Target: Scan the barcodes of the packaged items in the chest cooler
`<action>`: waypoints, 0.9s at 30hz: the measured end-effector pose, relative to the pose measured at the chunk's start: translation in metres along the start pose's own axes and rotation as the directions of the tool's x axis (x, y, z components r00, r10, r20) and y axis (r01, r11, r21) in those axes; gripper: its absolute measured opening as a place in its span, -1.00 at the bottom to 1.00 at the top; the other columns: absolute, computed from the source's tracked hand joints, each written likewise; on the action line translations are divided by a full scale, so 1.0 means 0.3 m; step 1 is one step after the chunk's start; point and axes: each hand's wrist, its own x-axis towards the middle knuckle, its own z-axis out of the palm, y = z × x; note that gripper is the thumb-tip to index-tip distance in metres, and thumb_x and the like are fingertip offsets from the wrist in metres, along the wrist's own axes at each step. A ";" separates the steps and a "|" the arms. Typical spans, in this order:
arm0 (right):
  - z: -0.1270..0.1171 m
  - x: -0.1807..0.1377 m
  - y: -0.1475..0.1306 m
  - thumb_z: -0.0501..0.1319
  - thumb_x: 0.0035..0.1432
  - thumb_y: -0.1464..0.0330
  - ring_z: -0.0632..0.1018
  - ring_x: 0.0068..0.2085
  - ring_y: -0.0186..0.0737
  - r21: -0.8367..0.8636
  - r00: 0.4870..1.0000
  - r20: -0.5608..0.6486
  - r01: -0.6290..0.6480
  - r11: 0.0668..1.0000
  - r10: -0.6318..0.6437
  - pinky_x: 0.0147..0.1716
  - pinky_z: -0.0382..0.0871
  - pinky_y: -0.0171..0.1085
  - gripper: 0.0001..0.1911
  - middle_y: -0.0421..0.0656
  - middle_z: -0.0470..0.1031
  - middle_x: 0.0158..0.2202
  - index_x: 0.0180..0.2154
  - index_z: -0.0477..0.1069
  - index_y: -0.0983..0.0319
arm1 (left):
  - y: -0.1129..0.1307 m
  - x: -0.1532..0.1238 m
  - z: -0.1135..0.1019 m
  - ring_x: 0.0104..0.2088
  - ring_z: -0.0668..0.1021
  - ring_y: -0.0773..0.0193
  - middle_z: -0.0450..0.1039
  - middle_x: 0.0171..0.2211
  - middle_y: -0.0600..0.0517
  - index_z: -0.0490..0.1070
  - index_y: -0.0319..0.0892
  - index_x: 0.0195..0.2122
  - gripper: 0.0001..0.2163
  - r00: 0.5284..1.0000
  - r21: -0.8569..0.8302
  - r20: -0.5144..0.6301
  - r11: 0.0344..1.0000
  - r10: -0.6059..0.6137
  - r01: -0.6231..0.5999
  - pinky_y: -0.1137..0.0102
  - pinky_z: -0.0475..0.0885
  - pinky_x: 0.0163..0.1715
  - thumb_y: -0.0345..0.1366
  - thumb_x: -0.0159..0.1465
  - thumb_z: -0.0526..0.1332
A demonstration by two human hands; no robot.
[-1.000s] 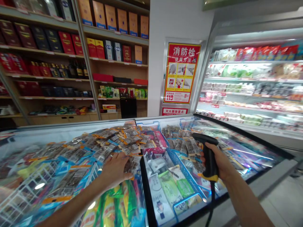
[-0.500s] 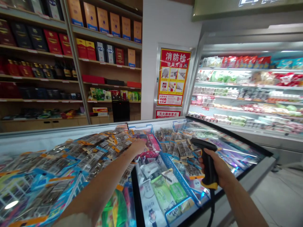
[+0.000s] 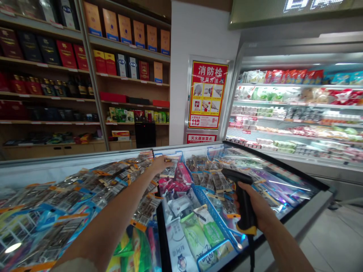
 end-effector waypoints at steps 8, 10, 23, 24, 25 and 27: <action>0.080 -0.030 0.057 0.15 -0.03 0.23 0.32 -0.74 -0.40 -0.086 0.992 0.122 0.024 0.996 -0.013 -0.82 0.19 -0.42 -0.79 -0.27 0.33 -0.70 -0.49 0.30 0.26 | 0.077 0.009 0.178 -0.51 0.46 0.28 0.46 -0.54 0.00 0.43 -0.27 -0.44 -0.74 0.989 -0.501 -0.053 0.860 -0.137 0.092 0.45 0.29 -0.52 -0.19 -0.10 0.27; 0.083 -0.038 0.065 0.16 -0.03 0.22 0.33 -0.74 -0.39 -0.102 0.994 0.108 0.014 0.995 -0.002 -0.83 0.18 -0.43 -0.78 -0.27 0.34 -0.71 -0.48 0.30 0.27 | 0.086 0.018 0.225 -0.52 0.46 0.27 0.46 -0.54 0.00 0.43 -0.27 -0.45 -0.74 0.988 -0.538 -0.035 0.836 -0.150 0.108 0.44 0.30 -0.53 -0.18 -0.11 0.28; 0.072 -0.064 0.074 0.13 0.00 0.23 0.30 -0.74 -0.41 -0.110 0.989 0.147 -0.006 0.994 0.022 -0.82 0.17 -0.43 -0.78 -0.27 0.31 -0.72 -0.47 0.31 0.27 | 0.146 0.021 0.272 -0.59 0.40 0.33 0.36 -0.66 0.09 0.41 -0.24 -0.49 -0.77 0.994 -0.526 -0.033 0.848 -0.100 0.067 0.46 0.21 -0.57 -0.16 -0.06 0.24; 0.071 -0.066 0.071 0.12 0.00 0.24 0.30 -0.74 -0.41 -0.104 0.990 0.140 -0.016 0.994 0.030 -0.82 0.16 -0.44 -0.79 -0.27 0.30 -0.72 -0.47 0.31 0.27 | 0.146 0.024 0.272 -0.58 0.39 0.33 0.36 -0.65 0.09 0.40 -0.24 -0.49 -0.78 0.995 -0.526 -0.038 0.848 -0.096 0.062 0.46 0.21 -0.56 -0.17 -0.05 0.24; 0.070 -0.068 0.066 0.12 0.01 0.24 0.30 -0.74 -0.42 -0.101 0.991 0.131 -0.023 0.995 0.036 -0.82 0.16 -0.44 -0.79 -0.27 0.30 -0.72 -0.48 0.31 0.27 | 0.145 0.028 0.273 -0.58 0.39 0.34 0.36 -0.64 0.08 0.40 -0.24 -0.49 -0.79 0.995 -0.526 -0.041 0.849 -0.090 0.056 0.46 0.21 -0.56 -0.18 -0.05 0.23; 0.069 -0.073 0.052 0.12 0.01 0.26 0.31 -0.75 -0.42 -0.099 0.993 0.107 -0.032 0.995 0.042 -0.83 0.16 -0.44 -0.80 -0.27 0.31 -0.72 -0.48 0.31 0.28 | 0.140 0.038 0.279 -0.57 0.38 0.35 0.36 -0.63 0.08 0.39 -0.24 -0.51 -0.79 0.996 -0.514 -0.049 0.857 -0.076 0.040 0.46 0.20 -0.55 -0.18 -0.06 0.24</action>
